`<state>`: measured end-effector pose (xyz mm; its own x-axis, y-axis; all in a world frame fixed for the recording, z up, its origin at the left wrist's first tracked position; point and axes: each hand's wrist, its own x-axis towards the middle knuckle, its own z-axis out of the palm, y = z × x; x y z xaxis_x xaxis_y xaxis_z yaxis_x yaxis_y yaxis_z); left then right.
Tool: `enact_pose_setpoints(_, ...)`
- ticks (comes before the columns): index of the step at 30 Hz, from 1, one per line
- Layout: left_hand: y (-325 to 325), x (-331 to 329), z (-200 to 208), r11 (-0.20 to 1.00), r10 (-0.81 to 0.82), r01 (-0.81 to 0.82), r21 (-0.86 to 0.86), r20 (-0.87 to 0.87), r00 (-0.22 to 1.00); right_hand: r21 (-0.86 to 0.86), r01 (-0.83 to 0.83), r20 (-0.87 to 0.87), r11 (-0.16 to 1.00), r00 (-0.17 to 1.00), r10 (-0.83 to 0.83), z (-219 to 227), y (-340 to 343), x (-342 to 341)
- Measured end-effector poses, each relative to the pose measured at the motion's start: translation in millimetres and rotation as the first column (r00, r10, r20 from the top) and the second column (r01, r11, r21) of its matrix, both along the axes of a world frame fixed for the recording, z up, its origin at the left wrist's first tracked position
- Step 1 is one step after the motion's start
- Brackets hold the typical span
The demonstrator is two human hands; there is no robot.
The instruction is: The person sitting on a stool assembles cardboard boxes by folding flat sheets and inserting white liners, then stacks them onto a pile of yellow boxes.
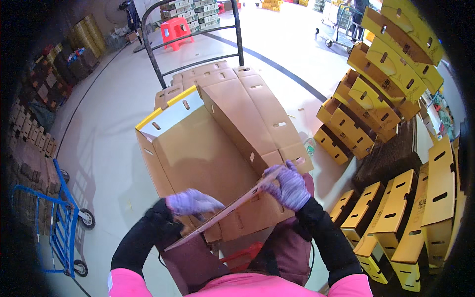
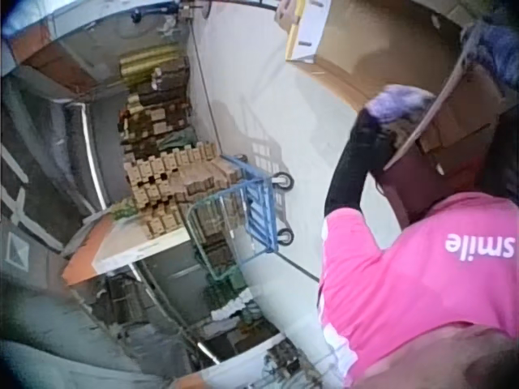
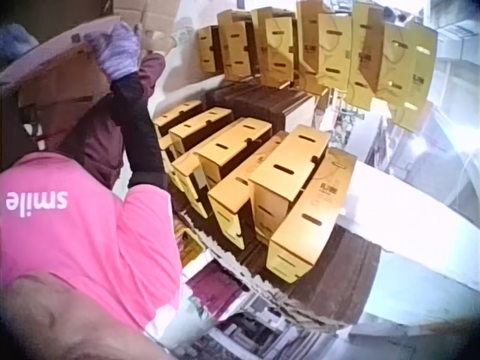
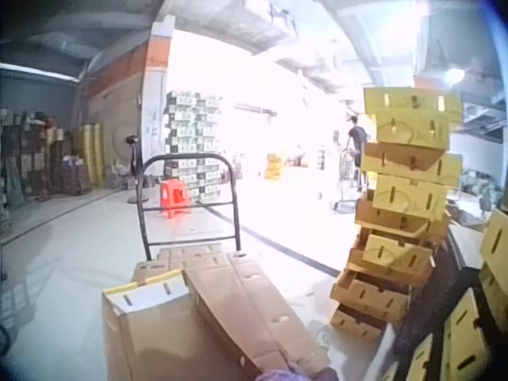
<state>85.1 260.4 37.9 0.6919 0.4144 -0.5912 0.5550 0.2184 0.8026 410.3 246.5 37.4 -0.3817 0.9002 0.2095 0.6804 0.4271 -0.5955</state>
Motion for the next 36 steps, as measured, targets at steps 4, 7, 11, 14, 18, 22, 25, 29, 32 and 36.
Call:
enact_pose_setpoints(4,-38.1,-50.0,64.4,0.192,0.663,-0.660,0.726,0.400,0.633,0.004,0.159,0.165,0.987,0.974,-0.157,-20.8,16.9,-8.5)
enact_pose_setpoints(7,-109.3,-15.4,76.2,-0.180,0.779,-0.558,0.810,0.463,0.422,0.098,0.304,0.235,0.947,0.918,-0.319,-21.4,22.7,-24.5)
enact_pose_setpoints(11,-143.7,45.6,13.9,0.160,0.600,0.137,0.978,-0.206,0.773,0.181,0.337,0.164,0.924,0.916,-0.367,-22.3,11.8,-42.4)
enact_pose_setpoints(14,-86.6,38.3,-28.8,0.252,0.574,0.166,0.953,-0.285,0.768,0.585,0.262,0.056,0.767,0.931,-0.361,-17.1,-11.9,-44.5)
enact_pose_setpoints(18,-29.4,12.7,-27.8,0.781,-0.011,0.198,0.592,-0.304,0.953,0.398,-0.067,0.152,0.915,0.988,0.006,6.0,-8.6,-37.2)
enact_pose_setpoints(22,-30.5,17.6,-16.5,0.686,-0.075,0.232,0.690,-0.250,0.965,-0.382,-0.331,0.473,0.863,0.732,0.490,22.1,49.9,-55.3)
enact_pose_setpoints(25,-65.5,27.6,-34.0,0.658,0.334,0.139,0.740,-0.452,0.827,-0.655,-0.251,0.507,0.713,0.553,0.661,11.0,58.9,-69.9)
enact_pose_setpoints(29,-129.6,29.9,-61.6,0.359,0.505,0.160,0.920,-0.335,0.796,-0.364,-0.336,0.528,0.869,0.694,0.489,-19.5,-35.3,-45.5)
enact_pose_setpoints(32,-151.9,22.0,-63.2,0.374,0.426,0.225,0.900,-0.382,0.820,0.074,-0.326,0.423,0.942,0.866,0.267,-46.6,-91.0,-39.6)
enact_pose_setpoints(36,-102.2,0.8,-60.7,0.585,0.191,0.250,0.772,-0.431,0.882,-0.129,-0.263,0.219,0.956,0.933,0.286,-63.5,-70.8,-40.7)
